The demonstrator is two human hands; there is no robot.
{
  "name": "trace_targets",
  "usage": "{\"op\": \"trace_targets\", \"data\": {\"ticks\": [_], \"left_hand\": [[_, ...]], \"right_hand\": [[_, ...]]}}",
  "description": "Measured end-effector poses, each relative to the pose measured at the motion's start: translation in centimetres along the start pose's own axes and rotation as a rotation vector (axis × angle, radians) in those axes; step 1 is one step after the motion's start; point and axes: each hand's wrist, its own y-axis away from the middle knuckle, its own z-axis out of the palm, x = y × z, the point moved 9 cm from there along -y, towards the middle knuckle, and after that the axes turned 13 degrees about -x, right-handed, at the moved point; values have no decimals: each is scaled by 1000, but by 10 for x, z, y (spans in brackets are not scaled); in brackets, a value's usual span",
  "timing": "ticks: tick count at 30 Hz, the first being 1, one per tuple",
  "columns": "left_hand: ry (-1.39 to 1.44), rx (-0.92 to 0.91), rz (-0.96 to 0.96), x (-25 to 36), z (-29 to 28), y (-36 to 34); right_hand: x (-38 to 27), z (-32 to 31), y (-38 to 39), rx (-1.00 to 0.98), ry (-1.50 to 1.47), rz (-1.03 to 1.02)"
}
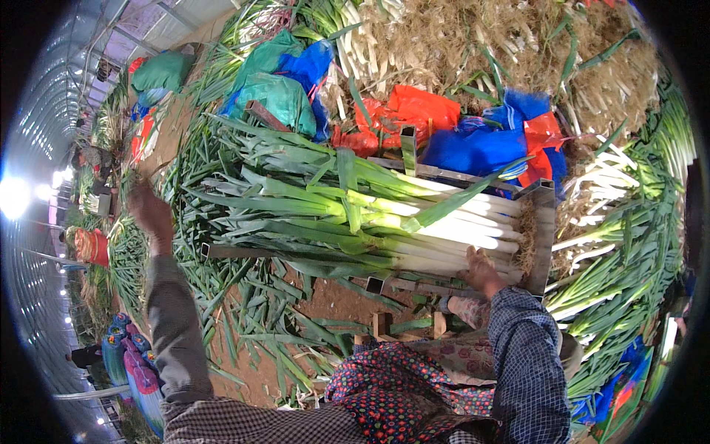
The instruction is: The person sits on the floor and repeatedly picks up bunches of green onions, places them on a metal frame, and then removes them to a pile. The person handles the vegetables by hand without using any tools.
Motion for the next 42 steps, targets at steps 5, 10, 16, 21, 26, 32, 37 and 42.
{"op": "trace_targets", "data": {"ticks": [5,10,16,21,26,32,37,42], "left_hand": [[348,-407,696,283,84,86],[341,-842,934,388,106,109],[-54,-772,1242,380,108,120],[-186,-799,1206,375,103,130],[20,-962,930,348,98,125],[102,-1039,521,264,141,97],[-72,-950,183,144,199,83],[12,-804,-453,-18,191,57]], "right_hand": [[-5,0,7,-79,111,69],[-16,-17,30,82,2,-59],[-16,-15,27,111,20,-100],[-12,-18,25,171,-138,-82],[-15,-23,29,244,-134,-110],[-19,-27,33,199,-111,-83],[-22,-30,40,129,-80,-28],[-16,-20,32,52,-160,-27]]}}
